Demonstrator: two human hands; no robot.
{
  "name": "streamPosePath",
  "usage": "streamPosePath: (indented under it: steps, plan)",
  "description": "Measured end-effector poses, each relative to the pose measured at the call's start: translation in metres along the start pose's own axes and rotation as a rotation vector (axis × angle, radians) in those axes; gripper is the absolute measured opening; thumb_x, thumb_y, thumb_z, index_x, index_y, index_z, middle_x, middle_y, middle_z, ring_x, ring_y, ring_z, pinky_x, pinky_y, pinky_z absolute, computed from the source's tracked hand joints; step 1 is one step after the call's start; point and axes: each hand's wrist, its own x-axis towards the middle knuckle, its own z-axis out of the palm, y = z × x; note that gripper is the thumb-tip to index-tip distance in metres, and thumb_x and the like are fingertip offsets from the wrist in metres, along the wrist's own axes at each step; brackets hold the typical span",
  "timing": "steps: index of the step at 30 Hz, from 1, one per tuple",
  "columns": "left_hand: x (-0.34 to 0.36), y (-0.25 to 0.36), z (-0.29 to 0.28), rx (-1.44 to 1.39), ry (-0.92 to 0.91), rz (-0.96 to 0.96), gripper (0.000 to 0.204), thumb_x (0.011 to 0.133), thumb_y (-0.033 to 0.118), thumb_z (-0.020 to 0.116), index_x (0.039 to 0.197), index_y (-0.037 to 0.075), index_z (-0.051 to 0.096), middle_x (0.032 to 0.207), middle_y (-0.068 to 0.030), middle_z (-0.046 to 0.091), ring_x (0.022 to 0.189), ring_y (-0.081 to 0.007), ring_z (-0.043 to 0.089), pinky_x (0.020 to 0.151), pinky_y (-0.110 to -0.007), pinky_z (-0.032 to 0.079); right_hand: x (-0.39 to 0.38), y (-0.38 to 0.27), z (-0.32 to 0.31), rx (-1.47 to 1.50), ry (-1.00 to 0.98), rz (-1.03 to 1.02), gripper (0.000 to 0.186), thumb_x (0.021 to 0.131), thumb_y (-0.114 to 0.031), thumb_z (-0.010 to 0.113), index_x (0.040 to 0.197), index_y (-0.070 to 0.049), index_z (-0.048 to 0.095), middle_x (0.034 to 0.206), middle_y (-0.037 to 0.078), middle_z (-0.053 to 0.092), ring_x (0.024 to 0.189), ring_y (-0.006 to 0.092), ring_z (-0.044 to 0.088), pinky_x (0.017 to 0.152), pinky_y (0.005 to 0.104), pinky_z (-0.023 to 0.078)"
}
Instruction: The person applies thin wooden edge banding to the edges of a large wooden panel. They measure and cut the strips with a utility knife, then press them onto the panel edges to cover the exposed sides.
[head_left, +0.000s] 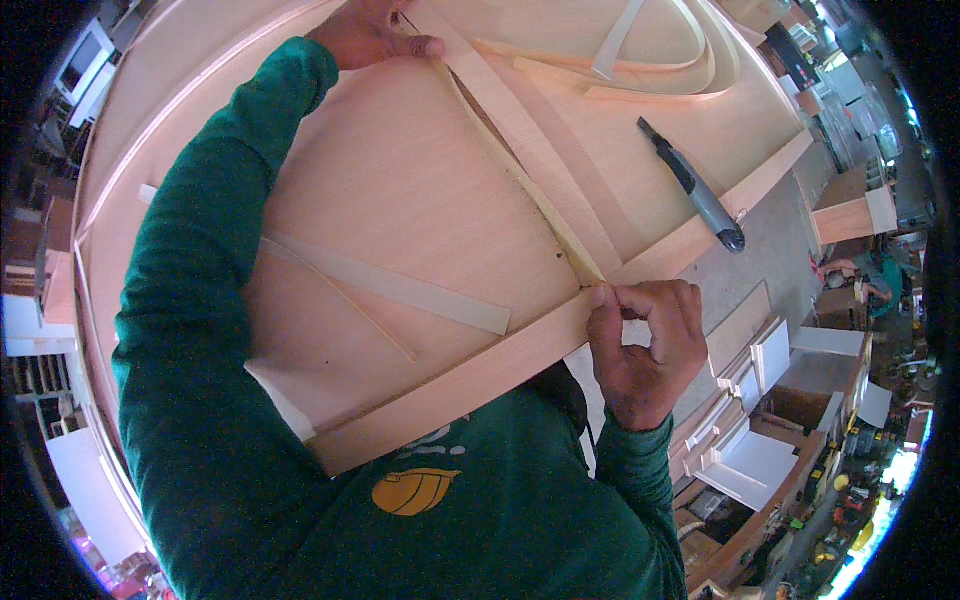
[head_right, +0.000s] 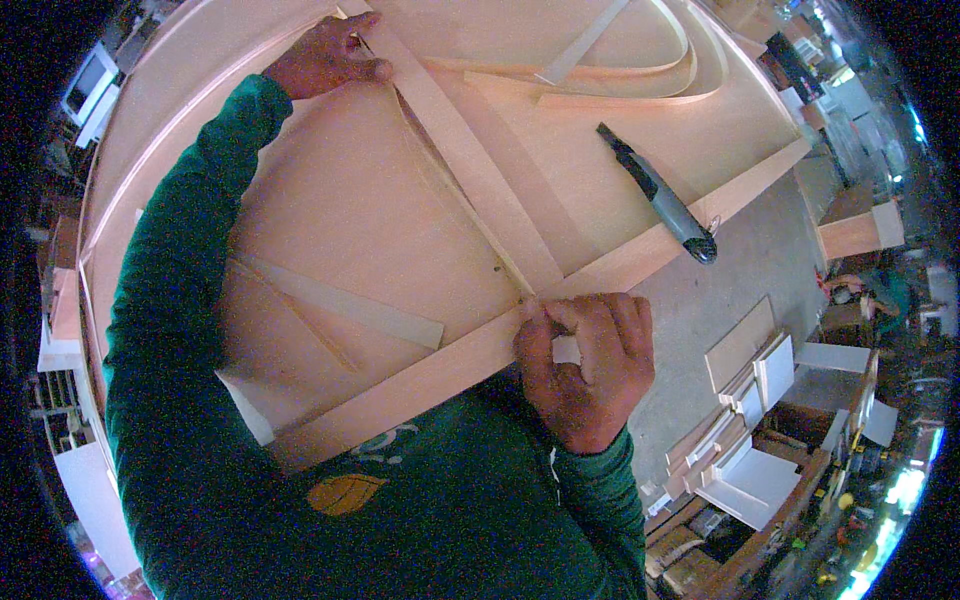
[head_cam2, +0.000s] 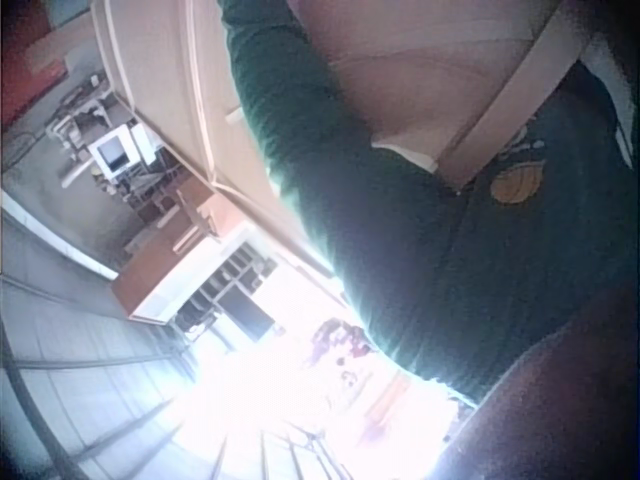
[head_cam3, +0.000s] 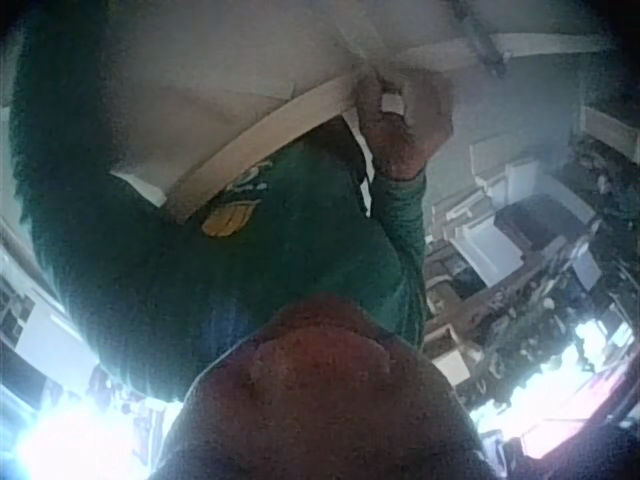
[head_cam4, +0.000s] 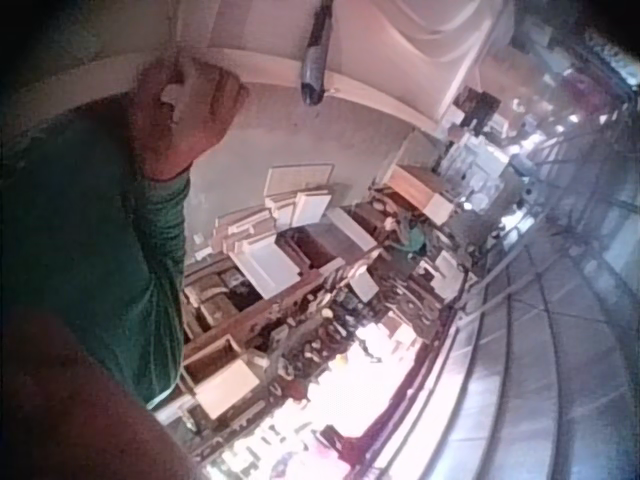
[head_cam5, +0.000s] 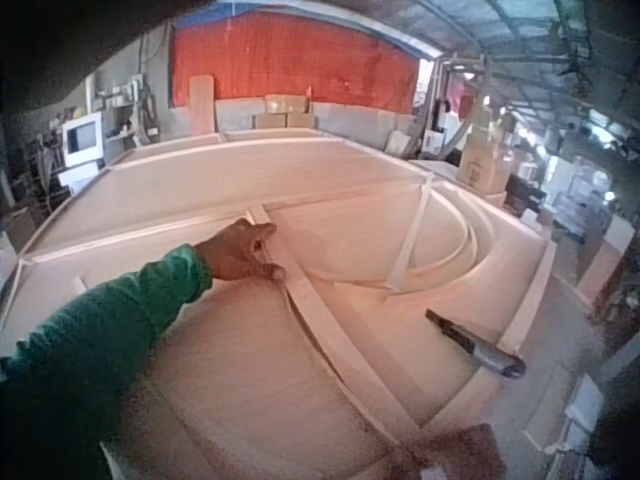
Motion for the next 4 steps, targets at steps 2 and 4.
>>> streamPosePath:
  steps: [2, 4]
  plan:
    - [-0.007, 0.011, -0.009, -0.031, -0.043, -0.029, 0.114, 0.080, 0.078, 0.080, 0.148, -0.010, 0.055, 0.134, -0.0360, 0.067, 0.127, -0.0471, 0.065, 0.110, -0.049, 0.050, -0.003, -0.001, 0.001, -0.008, 0.009, 0.041, 0.021, 0.079, -0.005, 0.086, 0.093, -0.009, 0.072, 0.084, 0.008, 0.072, 0.076, 0.0290, 0.064, 0.072, 0.0420, 0.052]
    - [-0.009, 0.018, -0.014, 0.012, -0.047, -0.014, 0.121, 0.078, 0.082, 0.079, 0.153, -0.009, 0.052, 0.136, -0.0354, 0.067, 0.129, -0.0483, 0.065, 0.112, -0.049, 0.050, -0.004, -0.006, 0.008, -0.029, 0.032, 0.108, 0.022, 0.078, -0.005, 0.087, 0.093, -0.010, 0.072, 0.084, 0.008, 0.072, 0.075, 0.0268, 0.063, 0.072, 0.0432, 0.051]
